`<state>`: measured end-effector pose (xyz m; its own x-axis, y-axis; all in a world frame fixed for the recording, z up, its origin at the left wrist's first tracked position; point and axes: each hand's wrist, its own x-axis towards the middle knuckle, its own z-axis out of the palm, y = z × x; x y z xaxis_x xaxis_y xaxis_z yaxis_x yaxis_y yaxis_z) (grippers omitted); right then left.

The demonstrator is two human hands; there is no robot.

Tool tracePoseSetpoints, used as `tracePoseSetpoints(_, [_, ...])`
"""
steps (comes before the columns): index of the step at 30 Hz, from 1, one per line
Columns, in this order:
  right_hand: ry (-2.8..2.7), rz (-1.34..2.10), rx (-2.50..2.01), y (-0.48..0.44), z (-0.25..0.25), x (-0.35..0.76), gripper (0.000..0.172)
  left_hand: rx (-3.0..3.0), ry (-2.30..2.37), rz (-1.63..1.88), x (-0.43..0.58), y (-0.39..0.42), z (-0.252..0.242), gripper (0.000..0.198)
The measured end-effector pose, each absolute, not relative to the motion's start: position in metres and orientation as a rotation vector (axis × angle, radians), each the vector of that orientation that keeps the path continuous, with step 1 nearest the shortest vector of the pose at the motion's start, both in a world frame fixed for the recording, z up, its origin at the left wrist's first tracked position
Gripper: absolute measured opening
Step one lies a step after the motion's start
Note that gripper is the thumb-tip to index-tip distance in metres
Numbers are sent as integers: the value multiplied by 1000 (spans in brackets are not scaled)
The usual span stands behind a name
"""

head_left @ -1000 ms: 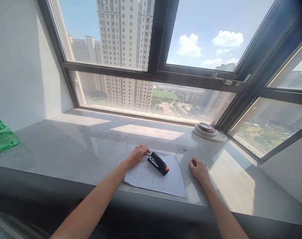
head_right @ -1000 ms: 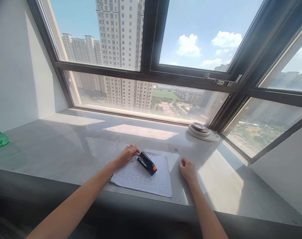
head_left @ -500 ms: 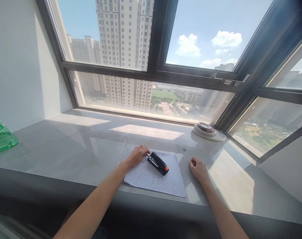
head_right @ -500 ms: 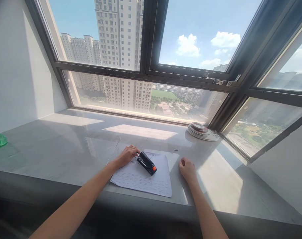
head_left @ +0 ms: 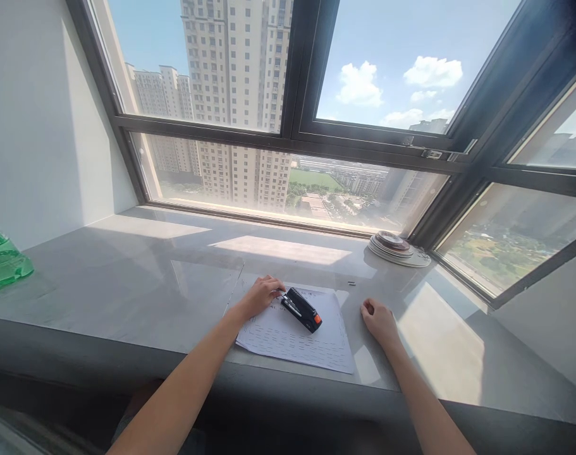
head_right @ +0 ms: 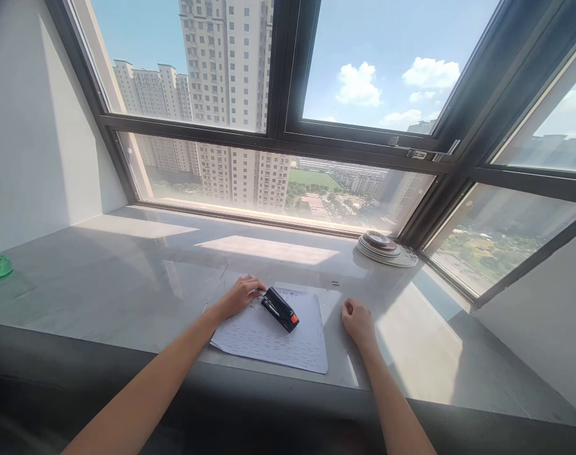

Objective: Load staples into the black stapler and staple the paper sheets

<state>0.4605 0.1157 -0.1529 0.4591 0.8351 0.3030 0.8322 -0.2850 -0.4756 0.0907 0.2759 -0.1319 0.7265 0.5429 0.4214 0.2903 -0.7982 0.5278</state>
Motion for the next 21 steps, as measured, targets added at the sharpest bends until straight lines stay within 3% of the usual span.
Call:
tracePoseSetpoints(13, [-1368, 38, -2151, 114, -149, 460, 17, 2398, 644, 869, 83, 275, -127, 24])
tracePoseSetpoints(18, [-1255, -145, -1894, 104, -122, 413, 25, 2262, 823, 1011, 70, 272, -126, 25])
tracePoseSetpoints(21, [-1404, 143, -1689, 107, -106, 351, 34, 2161, 861, 1022, 68, 273, -128, 31])
